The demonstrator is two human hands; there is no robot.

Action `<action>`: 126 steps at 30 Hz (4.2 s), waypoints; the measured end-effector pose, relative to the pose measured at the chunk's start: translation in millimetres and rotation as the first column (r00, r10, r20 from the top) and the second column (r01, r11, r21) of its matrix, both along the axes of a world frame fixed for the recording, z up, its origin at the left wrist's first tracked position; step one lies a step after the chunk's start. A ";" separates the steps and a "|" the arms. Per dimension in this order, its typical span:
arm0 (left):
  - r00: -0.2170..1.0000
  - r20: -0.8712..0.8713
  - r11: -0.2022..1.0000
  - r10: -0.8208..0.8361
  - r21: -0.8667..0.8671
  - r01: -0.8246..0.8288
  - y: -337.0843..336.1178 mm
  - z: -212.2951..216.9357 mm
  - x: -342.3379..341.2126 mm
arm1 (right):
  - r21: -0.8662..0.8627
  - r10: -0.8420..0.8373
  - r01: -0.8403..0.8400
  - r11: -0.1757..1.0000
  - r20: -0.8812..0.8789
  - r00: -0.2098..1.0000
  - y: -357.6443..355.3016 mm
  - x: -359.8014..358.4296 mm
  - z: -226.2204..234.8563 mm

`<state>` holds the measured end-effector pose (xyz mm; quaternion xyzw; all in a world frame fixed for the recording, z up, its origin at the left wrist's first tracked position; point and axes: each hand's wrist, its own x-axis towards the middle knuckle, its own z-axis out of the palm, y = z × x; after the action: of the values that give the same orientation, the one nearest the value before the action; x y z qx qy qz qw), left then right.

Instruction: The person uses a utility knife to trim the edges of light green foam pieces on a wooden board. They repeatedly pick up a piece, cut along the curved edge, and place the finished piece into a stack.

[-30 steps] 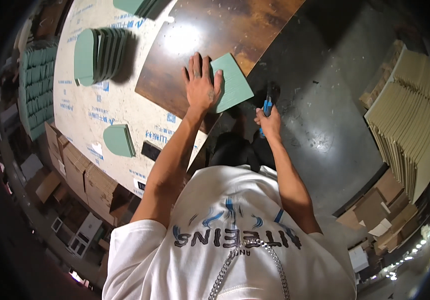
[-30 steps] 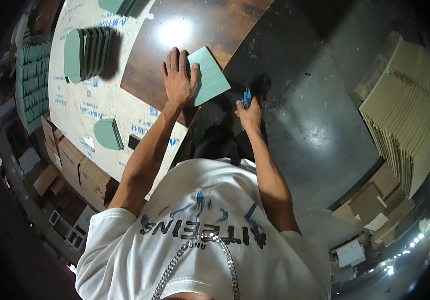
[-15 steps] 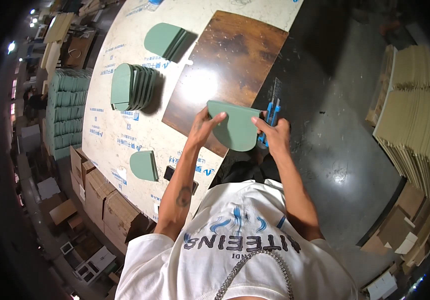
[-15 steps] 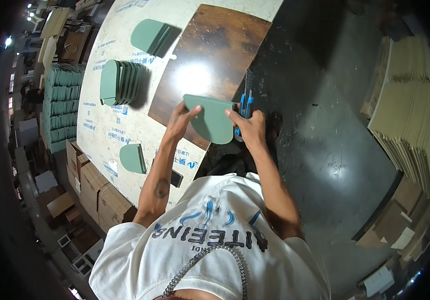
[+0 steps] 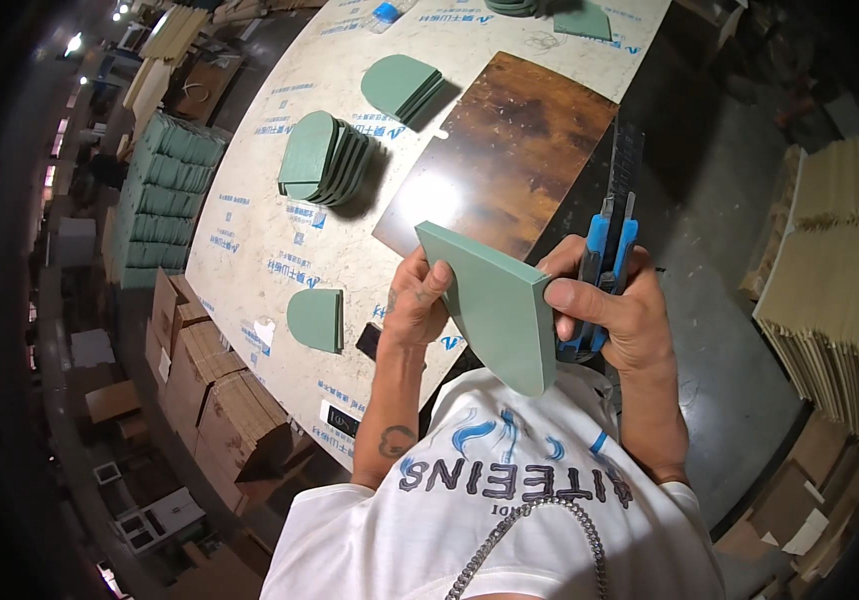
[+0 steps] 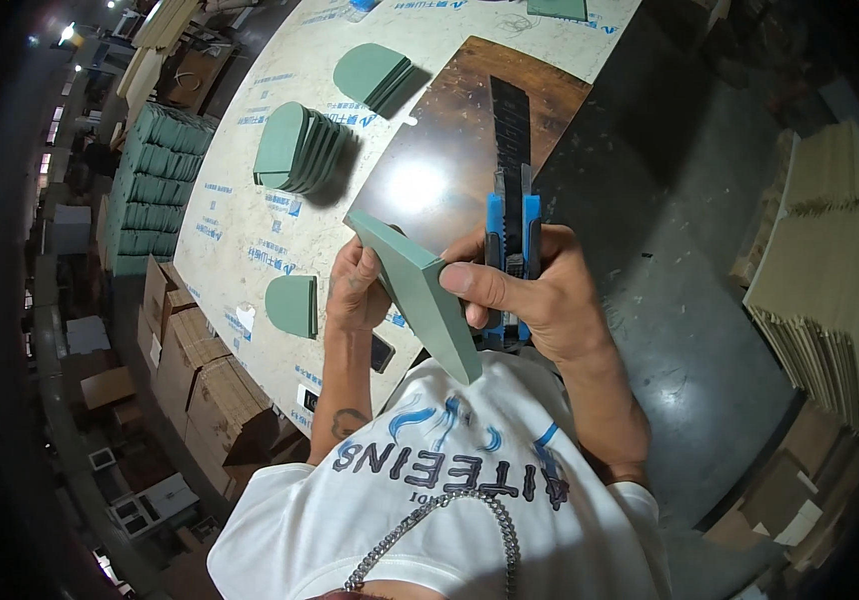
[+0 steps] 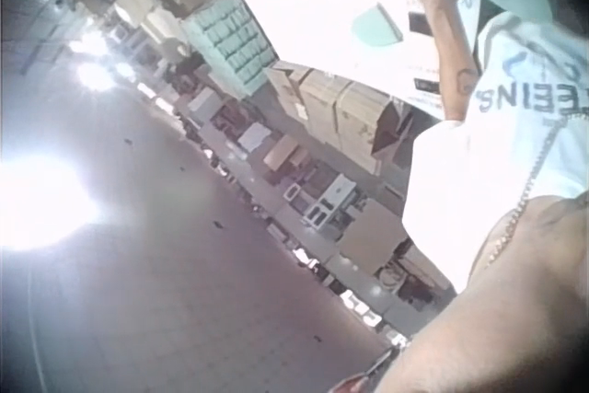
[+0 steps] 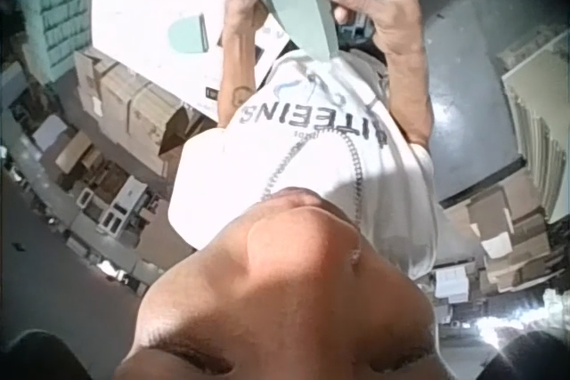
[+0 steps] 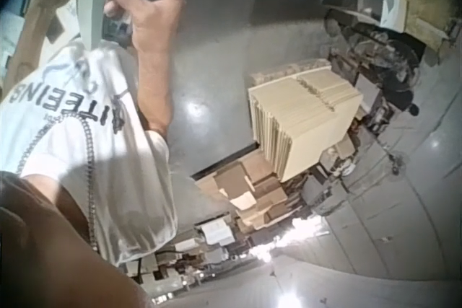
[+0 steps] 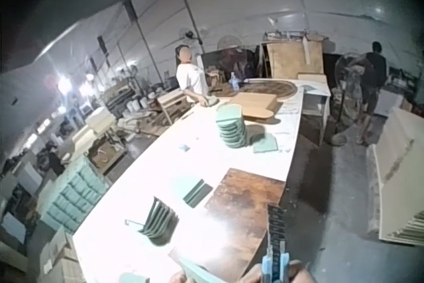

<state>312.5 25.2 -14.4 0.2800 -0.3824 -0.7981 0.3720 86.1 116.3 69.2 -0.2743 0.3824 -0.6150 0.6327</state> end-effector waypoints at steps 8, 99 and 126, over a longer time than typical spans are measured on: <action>0.997 -0.077 1.000 -0.011 -0.013 0.010 26.0 3.0 3.9 | -0.093 0.023 -0.031 0.995 -0.086 0.996 15.0 27.1 25.0; 0.948 -0.140 0.919 -0.286 0.239 0.312 35.8 -5.2 29.1 | -0.475 -0.079 -0.056 0.878 -0.260 0.962 -6.6 58.9 1.2; 0.943 -0.180 0.921 -0.280 0.225 0.317 32.5 -4.9 26.7 | -0.510 -0.118 0.021 0.860 -0.159 0.980 -12.0 67.6 -13.3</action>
<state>339.1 57.7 -19.3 0.2046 -0.2887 -0.9055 0.2341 153.7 104.3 56.0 -0.4722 0.2747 -0.6880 0.4777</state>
